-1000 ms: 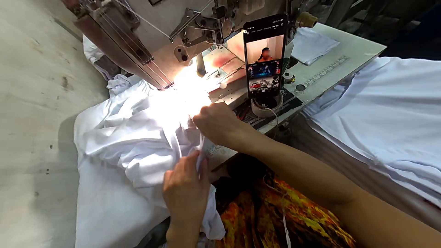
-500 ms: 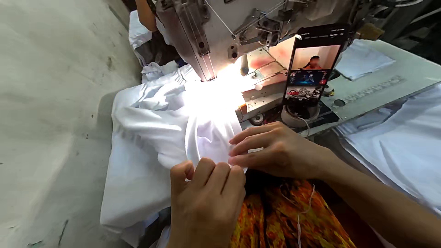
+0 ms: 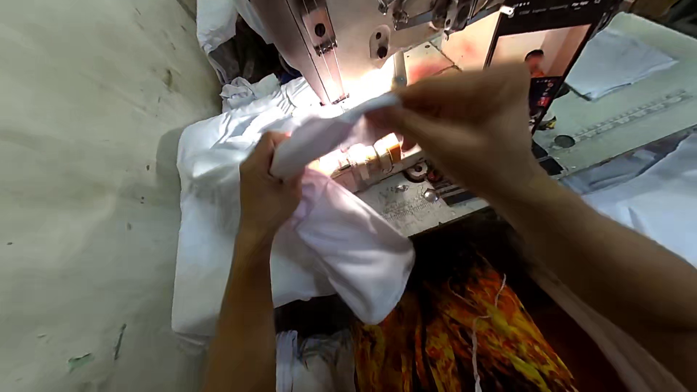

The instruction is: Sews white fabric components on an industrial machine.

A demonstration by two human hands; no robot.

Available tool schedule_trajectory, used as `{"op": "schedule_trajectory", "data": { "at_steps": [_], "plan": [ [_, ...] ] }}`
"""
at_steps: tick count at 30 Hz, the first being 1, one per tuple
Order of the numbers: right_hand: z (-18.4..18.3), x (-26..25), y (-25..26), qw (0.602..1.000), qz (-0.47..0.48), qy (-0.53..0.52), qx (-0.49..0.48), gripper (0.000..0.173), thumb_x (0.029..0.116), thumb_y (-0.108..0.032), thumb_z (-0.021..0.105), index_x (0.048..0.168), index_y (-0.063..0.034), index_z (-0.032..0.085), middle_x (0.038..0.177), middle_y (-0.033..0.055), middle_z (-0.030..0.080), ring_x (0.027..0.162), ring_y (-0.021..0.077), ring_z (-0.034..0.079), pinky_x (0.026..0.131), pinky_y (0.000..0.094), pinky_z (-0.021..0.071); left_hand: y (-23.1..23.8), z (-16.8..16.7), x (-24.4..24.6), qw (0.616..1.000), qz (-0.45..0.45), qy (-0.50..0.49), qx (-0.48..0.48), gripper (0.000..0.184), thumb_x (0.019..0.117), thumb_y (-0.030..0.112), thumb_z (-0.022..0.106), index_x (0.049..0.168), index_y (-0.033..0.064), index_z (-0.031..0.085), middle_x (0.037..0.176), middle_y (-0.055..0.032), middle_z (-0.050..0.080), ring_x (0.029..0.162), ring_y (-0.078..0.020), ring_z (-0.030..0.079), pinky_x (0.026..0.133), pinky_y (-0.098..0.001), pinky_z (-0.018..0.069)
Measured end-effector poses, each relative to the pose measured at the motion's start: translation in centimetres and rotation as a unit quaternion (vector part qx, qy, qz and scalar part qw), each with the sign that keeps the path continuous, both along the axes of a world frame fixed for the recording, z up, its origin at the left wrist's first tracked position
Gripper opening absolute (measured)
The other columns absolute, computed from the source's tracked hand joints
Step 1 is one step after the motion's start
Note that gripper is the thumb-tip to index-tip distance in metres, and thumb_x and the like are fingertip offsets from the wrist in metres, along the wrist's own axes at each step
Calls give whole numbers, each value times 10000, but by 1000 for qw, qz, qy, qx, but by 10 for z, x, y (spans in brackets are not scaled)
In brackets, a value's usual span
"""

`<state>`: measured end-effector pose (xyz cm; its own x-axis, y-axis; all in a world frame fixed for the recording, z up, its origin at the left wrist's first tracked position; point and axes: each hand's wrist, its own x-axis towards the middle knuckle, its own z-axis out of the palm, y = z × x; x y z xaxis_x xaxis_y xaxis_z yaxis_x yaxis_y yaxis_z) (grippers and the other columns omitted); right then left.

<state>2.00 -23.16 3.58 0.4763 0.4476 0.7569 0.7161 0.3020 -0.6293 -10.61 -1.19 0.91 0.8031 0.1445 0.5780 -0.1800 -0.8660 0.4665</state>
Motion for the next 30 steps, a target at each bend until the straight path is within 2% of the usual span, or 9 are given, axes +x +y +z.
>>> {"op": "schedule_trajectory", "data": {
  "at_steps": [2,7,9,11,17,20,22,26,30],
  "plan": [
    [18,13,10,996,13,84,28,69,954,-78,693,931,-42,747,794,-63,730,671,-23,660,597,178,570,-6,14,20,996,-55,-1,-68,324,860,11,612,1166,-93,584,1032,-14,665,967,97,606,894,-113,498],
    [25,19,4,973,-23,228,26,91,940,-84,711,857,-74,746,745,-44,718,619,27,663,523,205,559,-14,10,51,995,-66,51,48,498,790,470,795,991,26,689,811,6,705,751,35,658,717,-180,544],
    [18,13,-1,973,-24,229,15,84,932,-81,717,853,-71,743,738,-42,716,616,25,660,519,207,554,-16,-3,56,991,-13,56,118,458,805,466,781,831,17,696,714,-110,685,686,-225,695,624,-447,532],
    [15,8,0,977,-23,210,14,84,921,-67,720,840,-73,741,710,-52,709,602,9,652,517,197,548,-18,-13,57,988,15,52,145,410,863,388,736,761,-6,681,693,-185,674,695,-365,704,618,-569,513],
    [14,5,-3,988,10,154,-6,94,918,-43,718,829,-62,739,699,-56,707,587,-17,642,517,173,547,-15,-32,52,988,-22,16,153,333,820,307,732,709,5,643,666,-170,661,654,-329,697,586,-522,513],
    [-6,-3,-15,995,51,66,-53,100,912,-75,708,826,-34,738,696,-46,687,582,-41,600,519,147,508,-19,-32,35,974,-47,61,213,252,799,250,740,808,2,696,745,-199,669,703,-398,675,611,-585,483],
    [-39,-13,-33,990,92,2,-110,120,901,-132,706,839,-34,739,763,-12,691,673,6,630,579,182,537,-14,-37,40,959,-89,9,267,182,844,146,643,914,60,788,739,-146,701,624,-340,660,531,-510,457],
    [-111,-38,-43,953,114,-90,-266,198,981,-177,623,851,-55,708,980,81,713,1052,220,665,889,350,551,-5,-60,50,929,-97,-104,343,271,976,111,551,1106,148,786,911,-123,706,829,-309,635,735,-463,446],
    [-101,-49,-36,950,159,-106,-245,207,993,-120,584,842,-57,710,954,89,704,1000,217,668,852,317,551,-4,-67,49,929,-119,-114,331,259,989,79,576,1157,111,771,1190,-110,736,1102,-276,657,927,-434,456]
  ]
}}
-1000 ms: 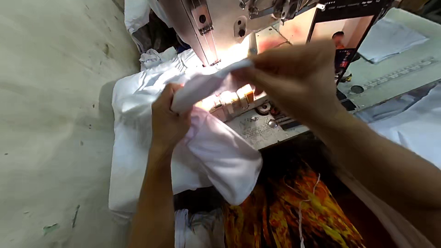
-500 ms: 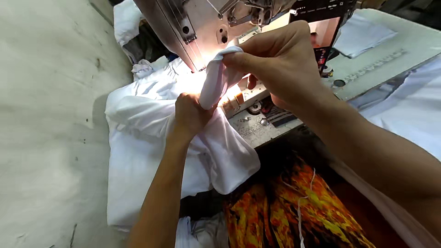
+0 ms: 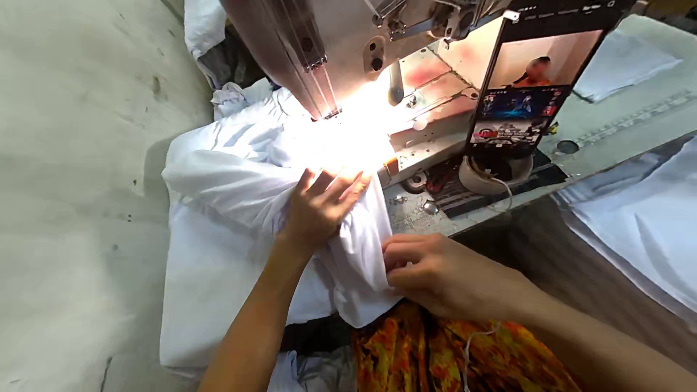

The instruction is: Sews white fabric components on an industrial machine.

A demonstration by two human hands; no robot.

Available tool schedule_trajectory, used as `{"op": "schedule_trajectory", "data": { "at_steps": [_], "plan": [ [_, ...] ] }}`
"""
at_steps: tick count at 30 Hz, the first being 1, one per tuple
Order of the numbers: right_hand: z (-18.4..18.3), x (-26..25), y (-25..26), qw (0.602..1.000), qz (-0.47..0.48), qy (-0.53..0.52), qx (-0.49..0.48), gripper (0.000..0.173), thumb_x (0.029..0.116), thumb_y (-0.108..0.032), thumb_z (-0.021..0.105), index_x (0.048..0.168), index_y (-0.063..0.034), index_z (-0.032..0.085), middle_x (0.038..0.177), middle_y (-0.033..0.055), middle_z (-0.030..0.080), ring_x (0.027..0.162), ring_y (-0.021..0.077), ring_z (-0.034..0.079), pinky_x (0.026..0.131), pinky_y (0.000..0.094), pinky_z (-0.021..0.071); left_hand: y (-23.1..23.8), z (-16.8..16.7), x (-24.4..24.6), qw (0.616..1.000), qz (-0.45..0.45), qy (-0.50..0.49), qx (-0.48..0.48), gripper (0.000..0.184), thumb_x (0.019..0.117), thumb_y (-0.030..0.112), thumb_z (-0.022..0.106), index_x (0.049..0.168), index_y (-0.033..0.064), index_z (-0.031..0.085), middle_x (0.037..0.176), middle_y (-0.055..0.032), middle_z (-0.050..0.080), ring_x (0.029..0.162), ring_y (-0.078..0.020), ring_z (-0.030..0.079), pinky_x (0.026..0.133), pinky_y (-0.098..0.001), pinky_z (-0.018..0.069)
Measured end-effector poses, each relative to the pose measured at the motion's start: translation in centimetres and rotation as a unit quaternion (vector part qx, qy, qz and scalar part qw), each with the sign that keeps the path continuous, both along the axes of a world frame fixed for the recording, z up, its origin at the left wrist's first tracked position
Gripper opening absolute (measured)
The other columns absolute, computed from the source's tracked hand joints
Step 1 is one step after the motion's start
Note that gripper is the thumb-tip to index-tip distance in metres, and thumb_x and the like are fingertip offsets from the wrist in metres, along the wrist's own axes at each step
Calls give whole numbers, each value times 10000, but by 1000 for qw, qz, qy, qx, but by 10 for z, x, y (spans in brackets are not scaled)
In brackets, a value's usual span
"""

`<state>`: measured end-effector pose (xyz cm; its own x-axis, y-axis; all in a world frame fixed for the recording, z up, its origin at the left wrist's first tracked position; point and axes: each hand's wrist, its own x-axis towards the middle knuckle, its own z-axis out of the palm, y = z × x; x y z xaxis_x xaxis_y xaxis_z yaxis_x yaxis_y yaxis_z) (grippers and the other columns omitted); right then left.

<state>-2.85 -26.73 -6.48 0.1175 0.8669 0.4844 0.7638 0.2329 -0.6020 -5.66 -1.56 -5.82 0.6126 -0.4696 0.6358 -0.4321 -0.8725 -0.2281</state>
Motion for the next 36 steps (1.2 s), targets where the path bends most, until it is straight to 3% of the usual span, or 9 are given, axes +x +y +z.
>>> {"op": "schedule_trajectory", "data": {
  "at_steps": [3,6,12,15,20,23,29,31,36],
  "plan": [
    [0,2,5,999,10,40,19,197,991,-122,609,852,-49,729,945,91,715,993,215,678,859,326,547,7,-3,3,998,-34,14,-45,236,996,63,587,1130,83,780,1181,-130,740,1050,-264,675,890,-410,473],
    [-29,1,14,994,-21,101,35,148,969,-103,656,880,-5,721,936,124,718,955,229,690,845,342,556,9,-5,1,997,-32,28,-61,243,1005,45,570,1129,80,777,1153,-142,746,987,-271,679,811,-401,484],
    [-41,-20,-4,983,-101,136,66,143,997,-118,614,949,-1,680,1017,136,690,1034,219,662,898,300,549,-7,-7,-10,997,63,23,-30,311,1015,34,515,1193,114,757,1106,-168,739,885,-303,663,756,-421,458],
    [-34,-25,-9,984,-110,124,69,148,1008,-124,595,964,-6,672,1023,134,682,1062,226,656,920,301,544,-13,-3,-12,993,96,48,-42,322,1010,42,515,1200,133,759,1108,-178,734,891,-330,661,768,-464,448],
    [-9,-17,-1,989,-91,94,69,200,1026,-174,588,932,-12,656,948,130,659,929,216,650,788,295,544,-12,6,-12,984,119,102,-80,359,967,-13,510,1194,94,767,1143,-171,750,1010,-403,671,828,-520,469],
    [-2,-21,-6,989,-94,92,73,209,1030,-182,579,929,-14,653,935,125,655,923,211,643,789,286,538,-14,1,-14,987,111,80,-84,337,984,6,519,1177,105,777,1194,-137,745,1045,-369,671,838,-487,470],
    [5,-15,-13,985,-101,106,91,218,1029,-185,592,923,-6,657,930,123,658,909,173,643,789,247,533,-19,3,-10,988,112,72,-75,330,961,-8,515,1113,87,793,1135,-140,759,976,-374,669,805,-490,470],
    [11,-17,-12,986,-96,100,93,218,1027,-182,593,919,-6,663,911,119,659,897,177,646,784,252,535,-16,2,-12,991,99,58,-66,306,984,11,520,1117,85,785,1131,-133,758,1036,-343,678,842,-462,482],
    [-11,-28,-12,987,-114,100,44,170,1019,-159,597,948,-22,668,988,123,664,1004,219,651,844,287,551,-12,1,-8,995,80,43,-26,311,998,12,510,1158,86,766,1176,-119,746,1082,-303,678,856,-440,481]
  ]
}}
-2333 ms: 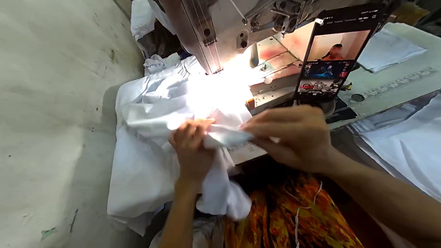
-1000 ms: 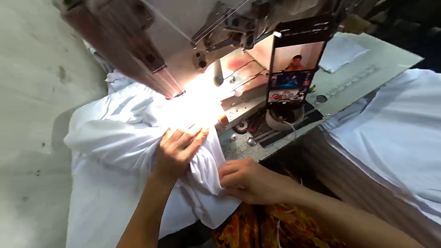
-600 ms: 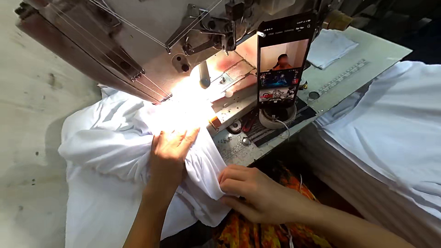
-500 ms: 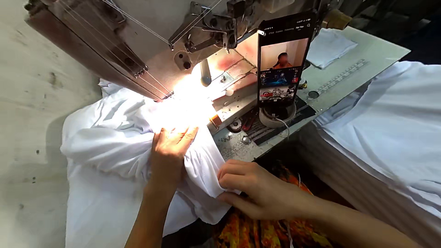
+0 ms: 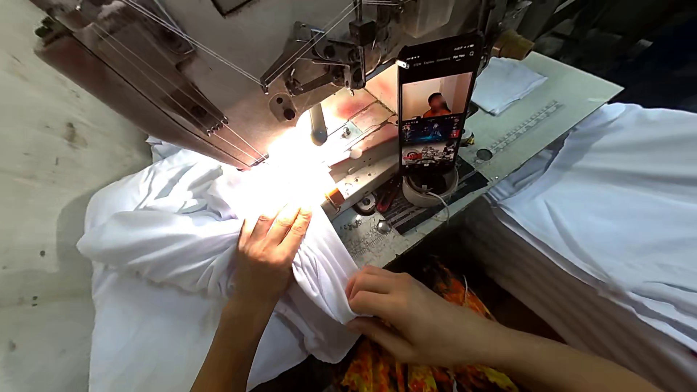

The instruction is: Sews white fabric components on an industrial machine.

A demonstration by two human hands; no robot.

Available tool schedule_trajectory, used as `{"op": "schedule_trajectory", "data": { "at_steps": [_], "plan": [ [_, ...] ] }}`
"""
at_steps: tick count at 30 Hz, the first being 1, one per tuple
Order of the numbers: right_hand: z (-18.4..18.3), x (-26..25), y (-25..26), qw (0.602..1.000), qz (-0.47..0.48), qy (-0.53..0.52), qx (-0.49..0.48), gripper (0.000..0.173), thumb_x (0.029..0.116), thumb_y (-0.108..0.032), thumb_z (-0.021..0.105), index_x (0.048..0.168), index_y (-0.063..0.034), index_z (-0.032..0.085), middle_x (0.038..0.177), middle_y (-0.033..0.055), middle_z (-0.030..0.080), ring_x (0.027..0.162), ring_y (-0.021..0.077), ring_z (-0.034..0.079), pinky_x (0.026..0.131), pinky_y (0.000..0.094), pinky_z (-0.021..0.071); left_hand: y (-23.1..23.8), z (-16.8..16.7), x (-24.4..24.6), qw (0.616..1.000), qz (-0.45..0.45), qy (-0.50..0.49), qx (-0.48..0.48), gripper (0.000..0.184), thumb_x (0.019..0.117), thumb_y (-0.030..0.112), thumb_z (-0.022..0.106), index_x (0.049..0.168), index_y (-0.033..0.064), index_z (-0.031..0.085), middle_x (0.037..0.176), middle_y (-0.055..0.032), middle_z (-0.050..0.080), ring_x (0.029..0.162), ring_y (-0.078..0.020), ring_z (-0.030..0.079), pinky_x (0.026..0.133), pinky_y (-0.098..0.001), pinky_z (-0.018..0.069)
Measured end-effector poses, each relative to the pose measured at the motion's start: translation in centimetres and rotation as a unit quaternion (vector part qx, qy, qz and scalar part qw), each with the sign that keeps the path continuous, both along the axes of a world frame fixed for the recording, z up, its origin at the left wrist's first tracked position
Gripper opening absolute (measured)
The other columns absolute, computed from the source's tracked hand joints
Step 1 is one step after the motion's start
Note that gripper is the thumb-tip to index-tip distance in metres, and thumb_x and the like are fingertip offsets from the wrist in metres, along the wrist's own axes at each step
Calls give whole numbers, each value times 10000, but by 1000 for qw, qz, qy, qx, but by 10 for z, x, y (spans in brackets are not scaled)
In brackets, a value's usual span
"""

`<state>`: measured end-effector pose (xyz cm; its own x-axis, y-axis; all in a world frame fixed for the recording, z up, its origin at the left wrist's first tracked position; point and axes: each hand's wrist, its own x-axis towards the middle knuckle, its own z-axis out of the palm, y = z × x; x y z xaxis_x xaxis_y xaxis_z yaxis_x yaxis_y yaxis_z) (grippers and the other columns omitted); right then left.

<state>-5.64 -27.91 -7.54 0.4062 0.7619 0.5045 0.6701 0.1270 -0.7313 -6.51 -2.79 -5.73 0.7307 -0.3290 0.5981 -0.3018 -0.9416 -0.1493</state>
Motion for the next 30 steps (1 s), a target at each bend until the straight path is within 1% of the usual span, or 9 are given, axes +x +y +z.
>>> {"op": "schedule_trajectory", "data": {
  "at_steps": [3,6,7,10,12,16,20,25,30],
  "plan": [
    [-9,-1,1,1000,7,19,-5,170,1018,-151,601,942,-16,669,1029,130,671,1069,228,646,901,301,545,1,-6,-1,1000,-9,-18,9,315,1005,9,507,1193,76,750,1200,-157,728,1013,-322,666,816,-451,447],
    [-9,-5,-1,1000,3,13,25,168,1018,-134,599,971,-14,708,1072,137,691,1113,217,654,947,291,545,7,-13,-4,999,-38,-38,-3,300,1020,18,520,1195,90,753,1196,-154,735,1068,-289,676,873,-406,472],
    [-9,-6,-2,999,0,12,36,172,1022,-130,595,981,-13,713,1085,144,685,1096,207,656,928,275,547,8,-14,-4,998,-44,-45,-7,294,1019,19,527,1180,94,761,1185,-146,742,1076,-279,683,881,-393,478],
    [-13,-5,-2,998,-7,16,63,181,1030,-133,596,1000,-11,727,1090,154,685,1071,188,663,901,249,551,6,-12,0,997,-43,-53,-22,288,1010,16,531,1137,98,777,1153,-120,753,1009,-265,676,825,-376,470],
    [-12,-3,2,997,-7,13,77,182,1027,-130,600,1004,-14,738,1065,150,692,1053,183,666,887,248,550,4,-12,4,997,-36,-63,-37,279,1000,19,544,1089,101,795,1112,-107,769,984,-251,693,804,-369,473],
    [1,4,6,995,-13,-6,102,175,1015,-124,617,994,-9,747,1003,145,717,1027,186,687,886,260,554,2,-10,8,996,-23,-72,-54,265,986,22,565,1040,99,812,1065,-103,784,1001,-241,729,816,-351,520],
    [5,6,0,997,4,-24,68,181,1023,-134,606,981,-8,728,987,134,708,1030,201,679,887,279,555,1,-11,5,997,-17,-70,-38,285,996,23,546,1082,109,804,1097,-97,779,974,-251,725,774,-368,505],
    [0,11,-8,999,17,-28,26,160,1015,-134,575,979,-14,673,1014,134,663,1013,201,651,838,264,546,0,-10,3,998,-13,-66,-20,295,999,43,537,1097,134,800,1089,-111,771,923,-265,701,719,-377,486],
    [-1,6,-6,999,25,-13,43,173,1022,-133,585,992,-11,704,1074,145,685,1099,216,654,915,288,548,3,-9,1,997,-15,-68,-12,298,1003,42,535,1106,146,794,1062,-121,768,878,-274,688,700,-376,473]
  ]
}}
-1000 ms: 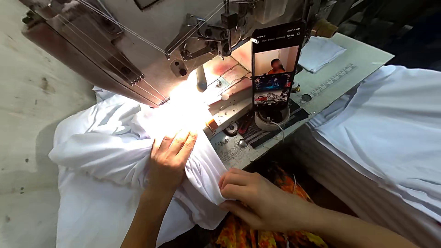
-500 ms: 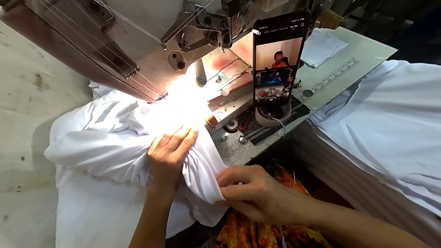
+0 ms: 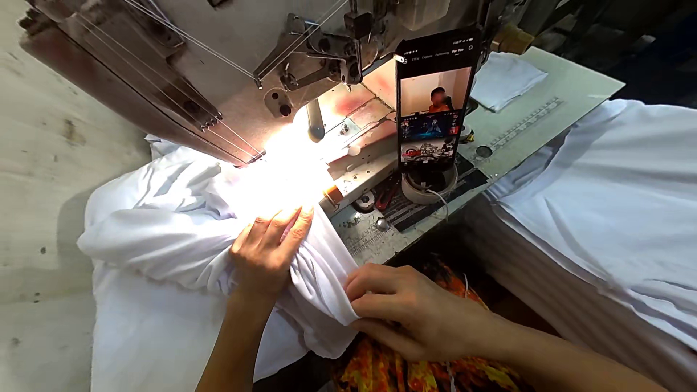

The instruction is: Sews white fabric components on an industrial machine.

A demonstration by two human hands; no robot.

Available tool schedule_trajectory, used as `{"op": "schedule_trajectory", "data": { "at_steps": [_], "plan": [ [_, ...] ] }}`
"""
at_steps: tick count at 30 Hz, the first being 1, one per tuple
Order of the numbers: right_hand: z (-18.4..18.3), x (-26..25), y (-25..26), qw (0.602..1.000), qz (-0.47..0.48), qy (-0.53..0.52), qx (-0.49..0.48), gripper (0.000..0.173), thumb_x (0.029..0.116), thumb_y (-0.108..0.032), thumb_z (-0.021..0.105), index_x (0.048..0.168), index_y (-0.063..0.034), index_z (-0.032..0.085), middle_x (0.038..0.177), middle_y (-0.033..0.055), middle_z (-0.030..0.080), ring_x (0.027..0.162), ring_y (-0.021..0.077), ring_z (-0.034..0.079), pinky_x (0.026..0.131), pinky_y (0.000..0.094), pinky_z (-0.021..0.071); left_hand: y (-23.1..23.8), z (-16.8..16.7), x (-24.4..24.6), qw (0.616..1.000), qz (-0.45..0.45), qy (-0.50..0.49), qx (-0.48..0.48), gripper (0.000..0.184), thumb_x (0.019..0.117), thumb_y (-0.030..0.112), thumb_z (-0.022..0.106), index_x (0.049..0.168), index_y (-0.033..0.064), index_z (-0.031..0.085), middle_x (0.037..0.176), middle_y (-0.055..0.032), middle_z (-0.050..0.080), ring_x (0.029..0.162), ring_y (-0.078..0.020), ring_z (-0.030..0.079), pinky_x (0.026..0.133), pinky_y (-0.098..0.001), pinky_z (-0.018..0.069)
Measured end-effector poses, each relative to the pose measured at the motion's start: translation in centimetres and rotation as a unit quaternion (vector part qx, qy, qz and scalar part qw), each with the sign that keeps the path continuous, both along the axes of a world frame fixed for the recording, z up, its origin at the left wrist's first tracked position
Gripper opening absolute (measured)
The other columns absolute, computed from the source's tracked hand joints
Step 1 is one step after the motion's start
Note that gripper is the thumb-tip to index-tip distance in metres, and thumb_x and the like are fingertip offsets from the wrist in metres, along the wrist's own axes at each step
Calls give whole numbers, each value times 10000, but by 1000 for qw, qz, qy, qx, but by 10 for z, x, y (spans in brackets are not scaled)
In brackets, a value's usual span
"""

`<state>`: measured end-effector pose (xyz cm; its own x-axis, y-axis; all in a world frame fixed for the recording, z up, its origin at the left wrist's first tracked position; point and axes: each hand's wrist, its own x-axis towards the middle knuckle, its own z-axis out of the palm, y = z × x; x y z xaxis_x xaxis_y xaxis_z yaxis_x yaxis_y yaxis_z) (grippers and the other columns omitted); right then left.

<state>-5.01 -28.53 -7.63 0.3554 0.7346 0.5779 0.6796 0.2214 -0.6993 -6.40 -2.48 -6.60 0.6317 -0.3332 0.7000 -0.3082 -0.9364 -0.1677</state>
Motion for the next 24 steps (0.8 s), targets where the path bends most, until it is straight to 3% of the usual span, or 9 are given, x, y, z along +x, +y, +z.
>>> {"op": "schedule_trajectory", "data": {
  "at_steps": [5,7,10,12,14,16,24],
  "plan": [
    [-2,1,0,1000,-4,23,17,183,1023,-124,595,994,2,726,1099,165,681,1076,198,654,901,254,544,-3,3,0,999,21,13,-19,278,999,51,549,1084,136,800,1026,-135,769,825,-295,690,660,-395,480],
    [5,5,5,998,-18,34,48,185,1020,-122,603,990,9,730,1080,168,689,1066,189,658,905,249,543,-6,6,4,998,46,9,-52,226,972,38,585,998,72,806,948,-155,770,779,-325,697,644,-425,496],
    [23,11,12,993,-35,51,102,185,1010,-111,624,978,35,731,1026,170,706,1059,176,671,930,241,541,-13,12,9,992,82,-2,-94,199,920,9,590,844,-33,770,835,-199,754,774,-369,724,713,-476,539],
    [33,14,12,991,-33,50,116,190,1007,-107,626,968,47,730,990,167,709,1019,162,673,902,227,539,-14,12,10,993,66,-5,-99,195,908,5,587,811,-37,751,796,-195,734,739,-363,689,659,-462,508],
    [34,12,9,993,-23,41,108,194,1011,-113,618,958,42,721,967,156,702,997,165,669,881,235,540,-10,7,9,996,38,-10,-74,198,933,10,597,886,16,789,880,-156,762,781,-326,692,652,-417,501],
    [29,9,5,996,-13,26,87,189,1012,-116,610,955,29,717,965,148,695,1010,190,665,886,260,543,-10,3,8,998,28,-12,-50,216,957,12,592,951,54,804,989,-124,782,886,-301,718,712,-391,522],
    [-1,-3,-1,1000,2,0,-28,162,1010,-115,598,969,-14,717,1028,128,692,1104,233,653,920,306,551,-3,0,-4,1000,0,9,5,287,1005,15,522,1116,94,774,1138,-101,762,1098,-261,688,858,-378,510]
  ]
}}
